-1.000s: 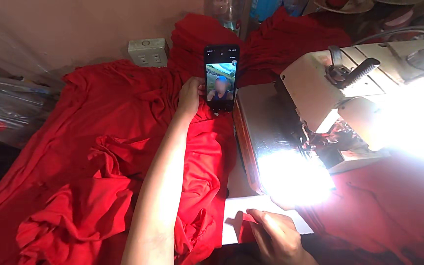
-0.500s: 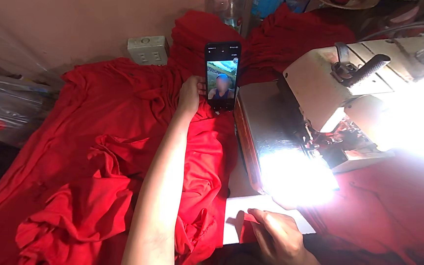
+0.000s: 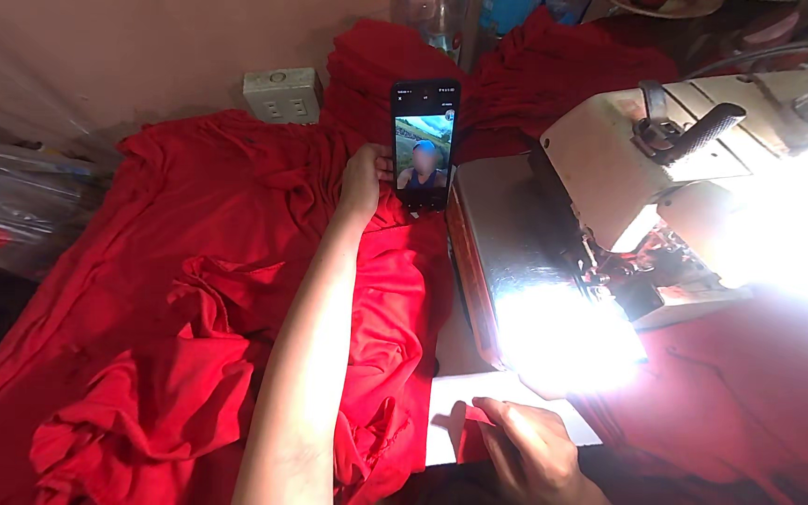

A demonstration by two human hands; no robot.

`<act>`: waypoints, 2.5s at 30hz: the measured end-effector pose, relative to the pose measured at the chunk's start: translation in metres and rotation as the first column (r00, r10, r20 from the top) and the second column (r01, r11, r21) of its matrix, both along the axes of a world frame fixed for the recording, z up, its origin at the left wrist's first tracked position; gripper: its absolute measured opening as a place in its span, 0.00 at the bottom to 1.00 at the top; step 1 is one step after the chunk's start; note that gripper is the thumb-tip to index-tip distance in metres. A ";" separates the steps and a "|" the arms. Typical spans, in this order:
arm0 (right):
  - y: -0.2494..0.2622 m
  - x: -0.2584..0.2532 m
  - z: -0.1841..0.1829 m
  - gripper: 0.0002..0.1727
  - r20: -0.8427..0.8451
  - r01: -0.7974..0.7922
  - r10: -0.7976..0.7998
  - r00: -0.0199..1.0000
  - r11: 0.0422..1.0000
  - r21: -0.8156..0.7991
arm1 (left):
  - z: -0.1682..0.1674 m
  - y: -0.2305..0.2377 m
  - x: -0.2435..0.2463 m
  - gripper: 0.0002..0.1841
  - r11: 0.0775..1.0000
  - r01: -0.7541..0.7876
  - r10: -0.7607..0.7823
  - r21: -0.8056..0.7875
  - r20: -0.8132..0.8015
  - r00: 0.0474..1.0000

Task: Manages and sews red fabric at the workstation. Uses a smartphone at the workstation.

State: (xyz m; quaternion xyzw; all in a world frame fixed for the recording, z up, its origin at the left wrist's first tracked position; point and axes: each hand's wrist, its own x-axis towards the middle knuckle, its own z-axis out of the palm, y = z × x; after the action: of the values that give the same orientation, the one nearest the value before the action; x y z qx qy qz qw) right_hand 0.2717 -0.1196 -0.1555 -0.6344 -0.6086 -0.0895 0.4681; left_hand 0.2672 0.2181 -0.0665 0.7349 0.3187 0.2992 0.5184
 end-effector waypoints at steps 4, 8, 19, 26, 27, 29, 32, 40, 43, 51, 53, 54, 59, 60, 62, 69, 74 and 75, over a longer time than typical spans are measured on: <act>0.000 0.000 0.000 0.12 -0.005 -0.002 0.002 1.000 1.000 -0.005 | 0.000 0.000 -0.001 0.23 0.999 0.030 -0.030 0.027 -0.029 0.999; -0.001 0.000 0.000 0.12 -0.013 -0.010 0.010 1.000 1.000 -0.004 | -0.007 -0.004 -0.002 0.44 0.995 0.058 -0.041 0.087 -0.184 0.982; 0.000 0.000 -0.001 0.12 0.004 0.014 -0.014 1.000 1.000 0.007 | -0.001 -0.031 0.008 0.77 0.940 0.038 0.160 0.340 -0.535 0.829; 0.001 0.000 0.000 0.12 -0.004 0.016 -0.016 1.000 1.000 0.015 | -0.001 -0.041 0.015 0.77 0.917 0.043 0.217 0.396 -0.587 0.780; 0.001 0.000 0.000 0.12 -0.002 0.017 -0.017 1.000 1.000 0.016 | -0.001 -0.041 0.015 0.77 0.917 0.034 0.220 0.397 -0.577 0.787; 0.001 0.000 -0.001 0.12 0.001 0.014 -0.014 1.000 1.000 0.020 | -0.001 -0.042 0.014 0.77 0.917 0.029 0.221 0.398 -0.569 0.792; 0.001 0.001 0.000 0.12 0.002 0.005 -0.005 1.000 1.000 0.015 | -0.001 -0.041 0.015 0.75 0.921 0.021 0.226 0.390 -0.577 0.785; 0.002 0.000 -0.001 0.12 0.004 0.013 -0.013 1.000 0.999 0.041 | -0.003 -0.040 0.015 0.73 0.920 0.008 0.227 0.391 -0.552 0.803; 0.002 0.000 -0.002 0.12 0.003 0.007 -0.007 1.000 0.999 0.047 | -0.004 -0.039 0.015 0.73 0.921 0.009 0.230 0.390 -0.562 0.795; 0.002 0.000 -0.001 0.11 0.018 0.020 -0.021 1.000 0.999 0.032 | -0.002 -0.039 0.015 0.74 0.916 0.032 0.224 0.400 -0.576 0.786; 0.001 0.000 -0.001 0.11 0.015 0.021 -0.022 1.000 0.999 0.030 | -0.002 -0.039 0.015 0.74 0.919 0.035 0.221 0.393 -0.586 0.779; 0.001 0.000 -0.001 0.11 0.012 0.019 -0.020 1.000 0.999 0.031 | -0.003 -0.038 0.015 0.74 0.919 0.032 0.225 0.394 -0.586 0.778; 0.002 0.000 -0.001 0.11 0.013 0.012 -0.013 1.000 0.999 0.030 | -0.002 -0.039 0.016 0.74 0.919 0.034 0.229 0.392 -0.602 0.765; 0.002 0.000 -0.001 0.11 0.010 0.011 -0.011 1.000 0.999 0.031 | -0.002 -0.039 0.016 0.74 0.921 0.029 0.228 0.389 -0.598 0.768; 0.001 0.000 -0.001 0.12 0.004 0.010 -0.010 1.000 0.999 0.031 | -0.003 -0.039 0.015 0.74 0.921 0.019 0.228 0.390 -0.576 0.785; 0.002 0.000 -0.001 0.12 0.008 0.011 -0.011 1.000 0.999 0.036 | -0.002 -0.039 0.015 0.74 0.922 0.010 0.227 0.387 -0.560 0.797; 0.001 0.000 -0.001 0.11 0.000 0.005 -0.005 1.000 1.000 0.031 | -0.005 -0.037 0.015 0.75 0.921 0.006 0.235 0.390 -0.567 0.789; 0.002 0.000 -0.001 0.11 -0.002 0.005 -0.005 1.000 1.000 0.031 | -0.005 -0.036 0.015 0.75 0.921 0.018 0.230 0.389 -0.581 0.781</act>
State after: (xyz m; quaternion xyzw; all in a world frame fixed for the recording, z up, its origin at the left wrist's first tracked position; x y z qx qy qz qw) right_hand 0.2718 -0.1181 -0.1560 -0.6287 -0.6052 -0.0995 0.4780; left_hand 0.2826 0.1818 -0.0717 0.8573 0.4487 0.1273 0.2182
